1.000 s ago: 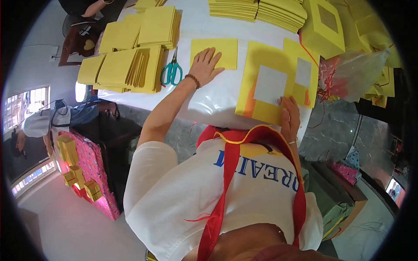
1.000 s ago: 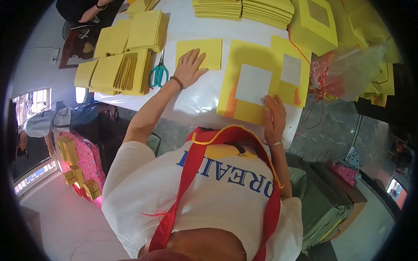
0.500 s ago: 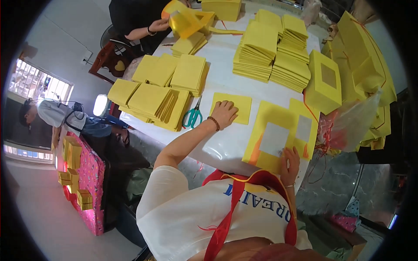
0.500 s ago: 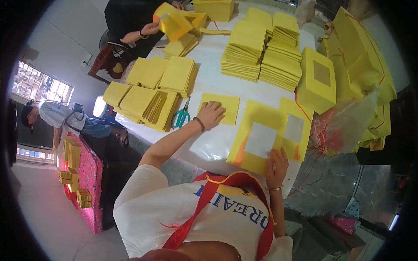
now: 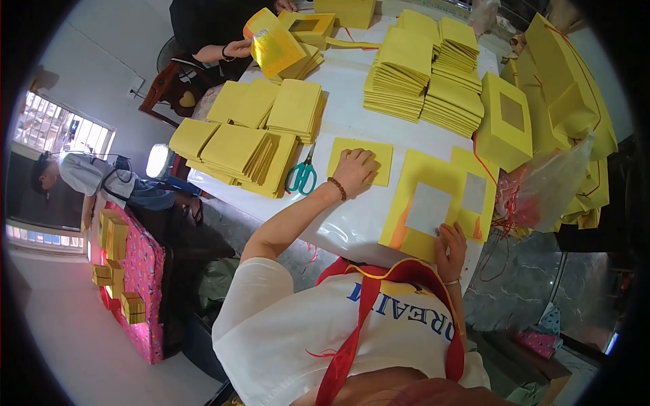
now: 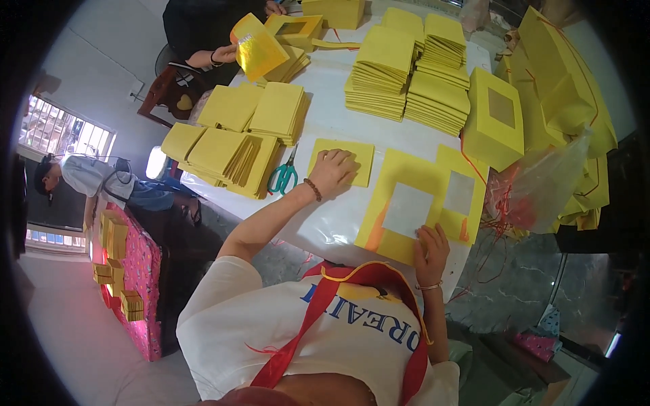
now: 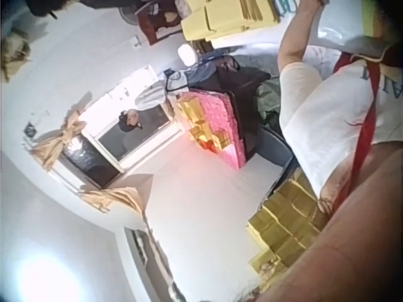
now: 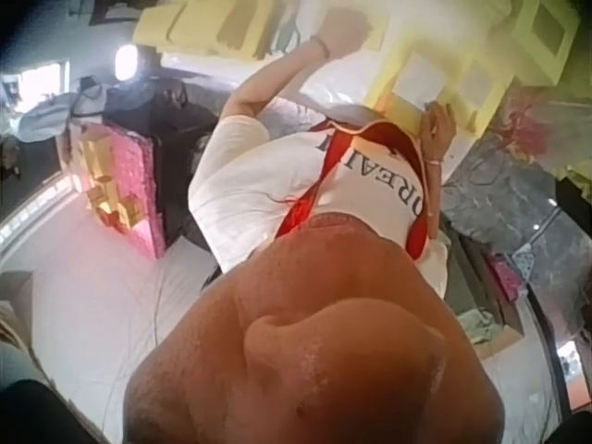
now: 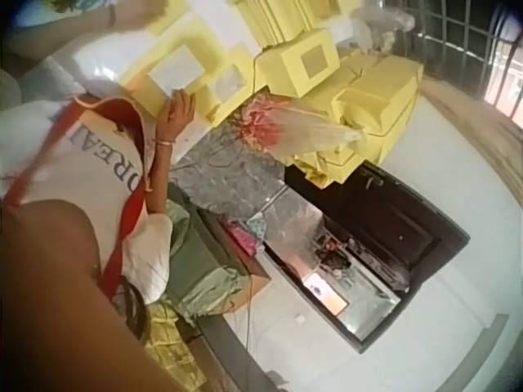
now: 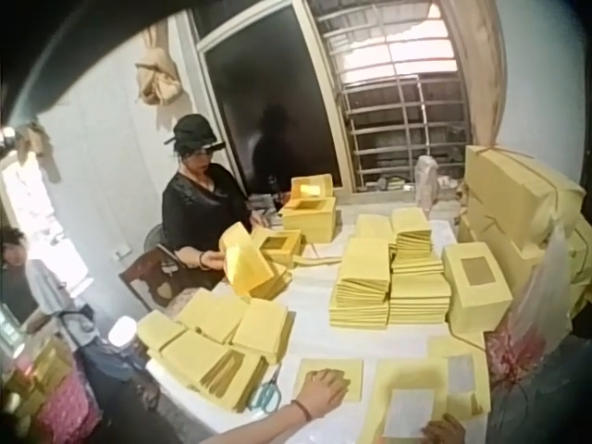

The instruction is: Folding the top edge of yellow paper sheets over a silver foil square and stacking them.

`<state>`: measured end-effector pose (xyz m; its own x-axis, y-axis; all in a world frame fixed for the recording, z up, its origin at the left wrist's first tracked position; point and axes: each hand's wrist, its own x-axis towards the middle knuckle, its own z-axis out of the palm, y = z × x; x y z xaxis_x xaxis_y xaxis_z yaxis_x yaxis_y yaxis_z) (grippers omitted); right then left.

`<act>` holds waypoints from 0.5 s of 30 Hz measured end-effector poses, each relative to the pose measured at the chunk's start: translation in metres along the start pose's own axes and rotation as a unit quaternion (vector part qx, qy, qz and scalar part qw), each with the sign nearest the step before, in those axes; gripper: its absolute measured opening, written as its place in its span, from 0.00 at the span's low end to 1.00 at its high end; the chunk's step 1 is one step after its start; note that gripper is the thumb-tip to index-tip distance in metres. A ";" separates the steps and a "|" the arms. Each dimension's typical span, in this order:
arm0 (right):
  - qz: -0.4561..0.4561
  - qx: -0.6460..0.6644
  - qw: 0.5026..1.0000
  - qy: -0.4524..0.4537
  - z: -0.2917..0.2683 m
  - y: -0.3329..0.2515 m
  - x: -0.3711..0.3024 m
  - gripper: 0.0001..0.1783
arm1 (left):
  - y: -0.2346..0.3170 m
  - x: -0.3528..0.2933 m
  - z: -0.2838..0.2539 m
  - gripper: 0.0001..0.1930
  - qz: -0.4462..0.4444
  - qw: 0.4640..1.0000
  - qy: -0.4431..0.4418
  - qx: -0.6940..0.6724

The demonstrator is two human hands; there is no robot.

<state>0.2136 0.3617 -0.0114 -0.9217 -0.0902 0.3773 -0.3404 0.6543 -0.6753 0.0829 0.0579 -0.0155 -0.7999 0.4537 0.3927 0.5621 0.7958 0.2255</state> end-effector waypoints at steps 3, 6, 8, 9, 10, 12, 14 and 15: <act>-0.006 0.000 1.000 0.003 -0.002 -0.001 -0.004 0.12 | 0.027 -0.004 -0.012 0.09 0.012 0.998 0.022 -0.059; 0.010 -0.016 1.000 -0.010 -0.001 0.000 -0.004 0.12 | 0.060 -0.012 -0.008 0.11 0.050 0.992 0.043 -0.109; 0.002 -0.019 1.000 -0.009 -0.002 0.001 -0.008 0.13 | 0.089 -0.025 -0.017 0.12 0.088 0.989 0.055 -0.102; 0.003 -0.019 1.000 -0.008 -0.003 0.002 -0.009 0.13 | 0.103 -0.032 -0.021 0.13 0.121 0.986 0.030 -0.115; 0.002 -0.015 1.000 -0.013 -0.004 0.002 -0.010 0.13 | 0.112 -0.038 -0.022 0.14 0.153 0.980 0.003 -0.129; 0.006 -0.013 1.000 -0.021 -0.004 0.003 -0.011 0.14 | 0.121 -0.050 -0.021 0.15 0.166 0.979 -0.024 -0.116; -0.004 -0.004 1.000 -0.026 -0.004 0.004 -0.012 0.14 | 0.124 -0.063 -0.008 0.19 0.182 0.979 -0.045 -0.082; 0.002 -0.005 1.000 -0.030 -0.004 0.006 -0.010 0.14 | 0.122 -0.065 -0.005 0.19 0.180 0.978 -0.049 -0.089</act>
<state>0.2217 0.3696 -0.0172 -0.9330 -0.1325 0.3347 -0.3344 0.6629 -0.6699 0.2046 0.1240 -0.0093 -0.5548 0.7355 0.3890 0.8319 0.4988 0.2432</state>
